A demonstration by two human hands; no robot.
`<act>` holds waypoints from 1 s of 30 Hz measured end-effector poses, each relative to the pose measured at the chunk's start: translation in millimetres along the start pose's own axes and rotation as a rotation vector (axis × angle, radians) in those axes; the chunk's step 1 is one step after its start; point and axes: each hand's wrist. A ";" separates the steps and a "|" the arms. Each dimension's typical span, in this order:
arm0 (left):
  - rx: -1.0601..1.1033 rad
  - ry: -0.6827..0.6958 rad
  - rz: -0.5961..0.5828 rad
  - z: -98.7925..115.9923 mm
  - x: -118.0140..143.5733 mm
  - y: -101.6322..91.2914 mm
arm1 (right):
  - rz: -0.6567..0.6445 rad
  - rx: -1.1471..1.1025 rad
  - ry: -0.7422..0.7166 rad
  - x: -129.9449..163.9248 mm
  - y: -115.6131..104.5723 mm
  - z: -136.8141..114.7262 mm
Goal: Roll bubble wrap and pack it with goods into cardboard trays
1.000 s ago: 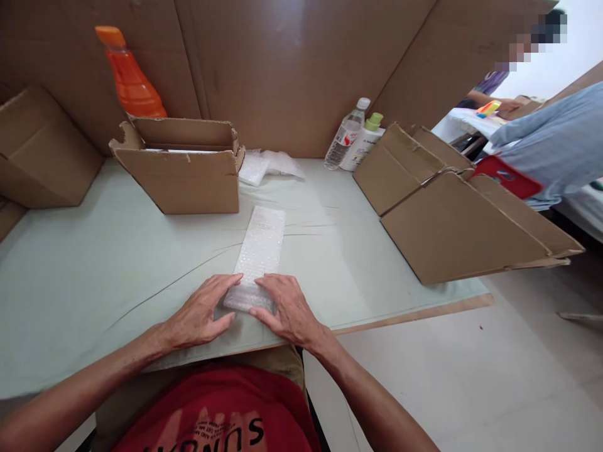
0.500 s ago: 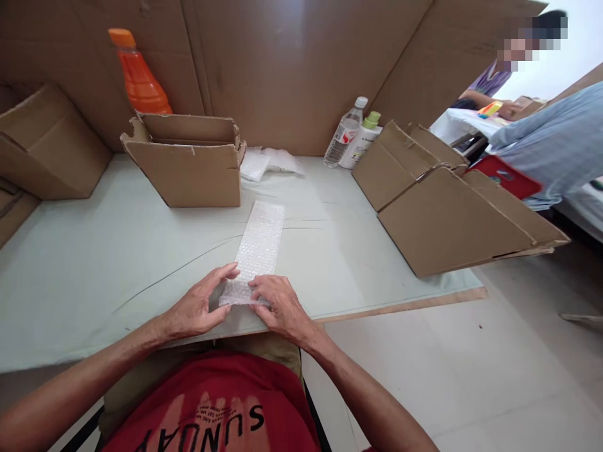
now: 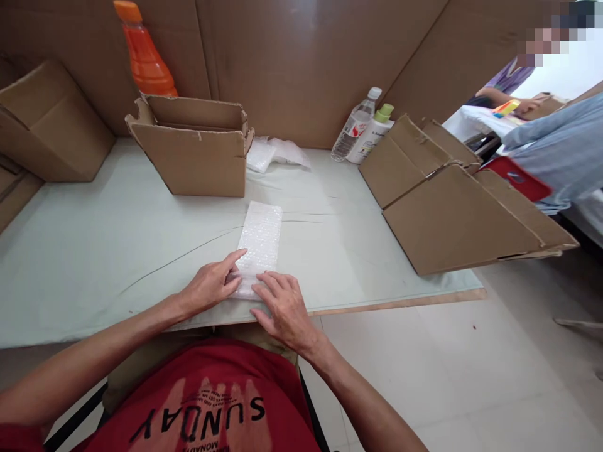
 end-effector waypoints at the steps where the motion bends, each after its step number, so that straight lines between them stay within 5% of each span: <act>1: -0.021 0.027 0.020 -0.2 -2.2 -0.5 | -0.020 0.014 0.007 -1.5 3.8 0.8; 6: -0.017 0.235 0.169 2.3 2.3 -13.8 | 0.058 -0.044 0.094 -9.4 14.0 6.4; 9: 0.008 0.326 0.144 4.5 12.6 -18.3 | 0.105 -0.201 0.191 -11.3 13.5 9.1; 13: 0.083 0.207 0.077 3.2 13.6 -12.4 | 0.128 -0.331 0.286 -11.1 8.2 12.5; 17: 0.058 0.058 0.054 -1.8 -2.4 -6.3 | 0.244 -0.104 0.214 -8.1 -0.1 15.9; 21: -0.046 0.126 0.118 -2.2 -13.1 -5.9 | 0.088 0.011 0.068 -8.7 1.6 21.0; 25: -0.009 0.271 0.100 1.6 -4.6 -10.1 | 0.045 -0.084 0.121 -12.0 7.1 27.2; 30: 0.140 0.143 0.007 1.9 6.4 -17.0 | -0.018 -0.293 0.207 -9.0 -2.2 28.0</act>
Point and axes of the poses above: each hand's wrist, its own x-axis away from the middle knuckle, its own y-axis out of the palm, z = x × y
